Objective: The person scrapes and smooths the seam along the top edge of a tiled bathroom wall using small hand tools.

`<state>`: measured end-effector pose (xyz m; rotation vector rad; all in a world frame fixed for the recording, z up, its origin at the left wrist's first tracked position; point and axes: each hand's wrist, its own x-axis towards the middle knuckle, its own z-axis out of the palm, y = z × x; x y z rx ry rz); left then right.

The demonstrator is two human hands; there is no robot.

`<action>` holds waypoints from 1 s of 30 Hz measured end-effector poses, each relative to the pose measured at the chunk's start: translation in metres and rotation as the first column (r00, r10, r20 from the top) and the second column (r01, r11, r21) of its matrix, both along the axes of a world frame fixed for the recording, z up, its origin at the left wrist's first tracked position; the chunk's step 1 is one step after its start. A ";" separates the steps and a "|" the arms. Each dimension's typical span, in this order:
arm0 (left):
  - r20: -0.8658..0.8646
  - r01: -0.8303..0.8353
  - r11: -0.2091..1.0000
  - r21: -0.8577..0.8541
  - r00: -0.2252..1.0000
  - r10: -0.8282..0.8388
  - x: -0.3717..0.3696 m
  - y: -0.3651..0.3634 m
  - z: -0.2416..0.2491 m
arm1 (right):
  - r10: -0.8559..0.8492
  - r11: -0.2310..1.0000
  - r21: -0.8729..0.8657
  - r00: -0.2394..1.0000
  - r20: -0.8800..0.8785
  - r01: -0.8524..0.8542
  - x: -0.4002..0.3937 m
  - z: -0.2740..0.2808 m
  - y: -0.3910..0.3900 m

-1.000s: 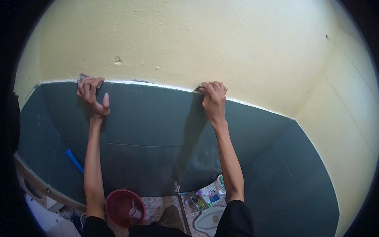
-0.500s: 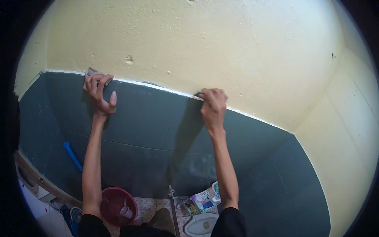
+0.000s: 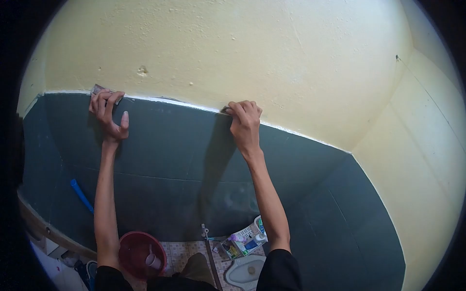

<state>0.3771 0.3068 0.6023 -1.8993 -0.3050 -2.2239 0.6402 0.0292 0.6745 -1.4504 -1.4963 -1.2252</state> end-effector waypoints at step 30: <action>0.008 0.002 1.000 0.006 1.000 -0.002 0.000 0.001 0.000 | 0.037 0.999 -0.032 0.999 0.004 -0.037 0.007 0.000 0.005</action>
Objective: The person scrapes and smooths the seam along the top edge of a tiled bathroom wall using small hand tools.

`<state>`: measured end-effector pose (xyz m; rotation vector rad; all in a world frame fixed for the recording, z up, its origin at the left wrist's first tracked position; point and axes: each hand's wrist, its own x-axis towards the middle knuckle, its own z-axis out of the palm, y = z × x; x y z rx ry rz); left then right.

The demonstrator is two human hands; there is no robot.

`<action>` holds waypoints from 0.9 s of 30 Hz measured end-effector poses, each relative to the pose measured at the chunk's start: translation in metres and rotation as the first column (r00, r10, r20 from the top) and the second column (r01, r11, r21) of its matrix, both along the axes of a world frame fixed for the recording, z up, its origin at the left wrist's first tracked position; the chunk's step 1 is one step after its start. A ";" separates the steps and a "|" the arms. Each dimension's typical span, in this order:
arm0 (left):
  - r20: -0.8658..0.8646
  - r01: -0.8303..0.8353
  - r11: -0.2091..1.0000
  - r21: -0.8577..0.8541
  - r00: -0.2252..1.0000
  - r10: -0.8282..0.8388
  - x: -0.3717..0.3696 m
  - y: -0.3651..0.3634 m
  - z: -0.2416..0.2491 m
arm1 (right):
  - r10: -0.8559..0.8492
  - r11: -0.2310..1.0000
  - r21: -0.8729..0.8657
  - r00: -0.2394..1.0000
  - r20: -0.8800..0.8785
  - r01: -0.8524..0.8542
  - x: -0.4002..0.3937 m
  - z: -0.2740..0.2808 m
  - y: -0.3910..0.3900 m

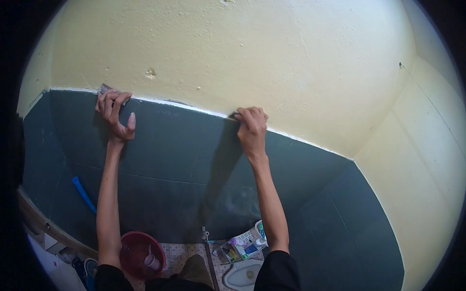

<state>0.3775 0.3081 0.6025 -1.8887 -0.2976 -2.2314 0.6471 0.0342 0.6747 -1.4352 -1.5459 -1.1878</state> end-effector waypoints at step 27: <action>-0.018 0.002 1.000 -0.011 1.000 -0.002 -0.001 -0.001 -0.001 | -0.069 0.997 -0.034 0.998 -0.009 0.069 -0.012 0.006 -0.001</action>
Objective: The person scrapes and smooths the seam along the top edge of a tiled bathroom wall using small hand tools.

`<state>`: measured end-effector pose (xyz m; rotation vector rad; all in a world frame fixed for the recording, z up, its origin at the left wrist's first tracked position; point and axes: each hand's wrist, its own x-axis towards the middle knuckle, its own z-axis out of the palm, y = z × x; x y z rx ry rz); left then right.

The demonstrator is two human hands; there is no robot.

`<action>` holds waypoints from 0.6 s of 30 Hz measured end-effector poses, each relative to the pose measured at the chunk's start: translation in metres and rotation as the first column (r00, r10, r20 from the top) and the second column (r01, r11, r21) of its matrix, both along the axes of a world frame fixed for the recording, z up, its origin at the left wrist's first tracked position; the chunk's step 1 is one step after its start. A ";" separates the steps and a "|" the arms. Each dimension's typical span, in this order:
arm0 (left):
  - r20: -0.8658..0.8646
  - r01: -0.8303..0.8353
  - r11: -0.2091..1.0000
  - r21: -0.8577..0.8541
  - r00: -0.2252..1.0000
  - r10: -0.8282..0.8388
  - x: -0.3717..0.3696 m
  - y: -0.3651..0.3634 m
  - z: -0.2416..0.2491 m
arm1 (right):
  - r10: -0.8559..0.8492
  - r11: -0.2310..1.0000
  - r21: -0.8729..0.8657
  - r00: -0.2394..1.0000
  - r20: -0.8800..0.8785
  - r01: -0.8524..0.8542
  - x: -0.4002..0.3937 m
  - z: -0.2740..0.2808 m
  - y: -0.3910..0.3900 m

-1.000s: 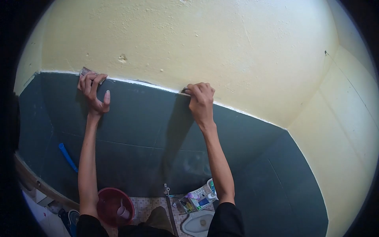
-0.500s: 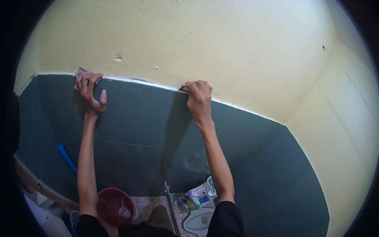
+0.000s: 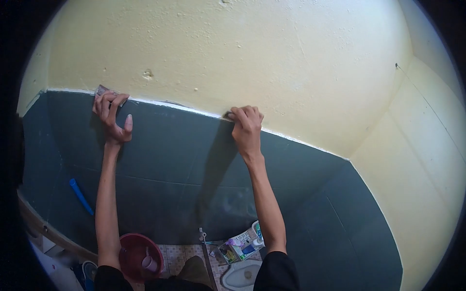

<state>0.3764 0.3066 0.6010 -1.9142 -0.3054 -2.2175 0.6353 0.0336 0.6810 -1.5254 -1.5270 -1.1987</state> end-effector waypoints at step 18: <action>0.014 0.011 1.000 0.014 1.000 -0.011 0.000 0.001 0.001 | 0.000 0.996 0.092 1.000 -0.007 0.001 0.027 -0.011 -0.020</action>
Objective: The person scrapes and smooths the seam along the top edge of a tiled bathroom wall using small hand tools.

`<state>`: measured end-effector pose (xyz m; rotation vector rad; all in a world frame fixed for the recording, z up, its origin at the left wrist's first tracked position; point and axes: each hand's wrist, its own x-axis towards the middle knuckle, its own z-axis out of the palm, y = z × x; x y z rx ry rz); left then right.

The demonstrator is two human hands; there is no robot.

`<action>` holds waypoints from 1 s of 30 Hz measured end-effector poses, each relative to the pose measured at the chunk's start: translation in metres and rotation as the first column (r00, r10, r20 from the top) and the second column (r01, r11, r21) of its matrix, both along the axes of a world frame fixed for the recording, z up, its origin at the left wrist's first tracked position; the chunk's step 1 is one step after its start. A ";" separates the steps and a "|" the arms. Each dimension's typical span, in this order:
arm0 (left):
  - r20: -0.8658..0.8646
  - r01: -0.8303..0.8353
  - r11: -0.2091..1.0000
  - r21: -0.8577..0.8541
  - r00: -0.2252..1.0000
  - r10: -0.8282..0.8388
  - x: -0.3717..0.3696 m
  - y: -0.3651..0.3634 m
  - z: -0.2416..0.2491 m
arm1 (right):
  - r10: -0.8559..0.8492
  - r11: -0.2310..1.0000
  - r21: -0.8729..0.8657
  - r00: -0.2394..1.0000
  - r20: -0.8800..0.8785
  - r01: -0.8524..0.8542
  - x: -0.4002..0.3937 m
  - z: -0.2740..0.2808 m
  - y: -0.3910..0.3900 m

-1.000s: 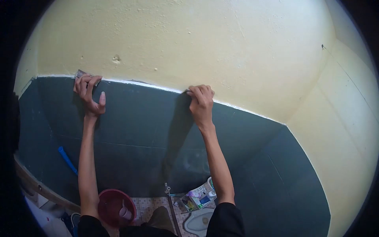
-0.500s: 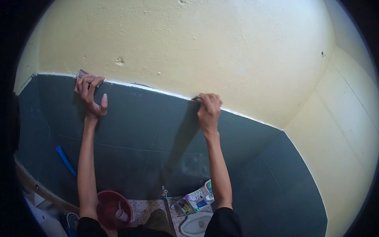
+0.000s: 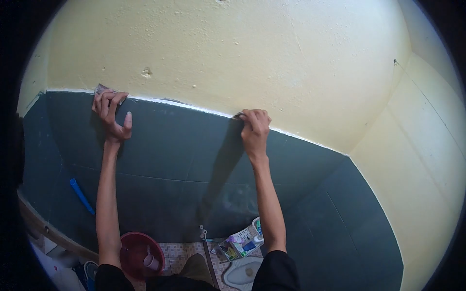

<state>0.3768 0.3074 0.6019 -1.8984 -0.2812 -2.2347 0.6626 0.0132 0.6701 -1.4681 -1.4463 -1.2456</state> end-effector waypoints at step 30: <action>-0.002 -0.013 1.000 -0.013 1.000 0.013 0.001 0.001 -0.001 | -0.028 0.999 -0.039 0.999 0.018 0.028 0.019 0.000 -0.014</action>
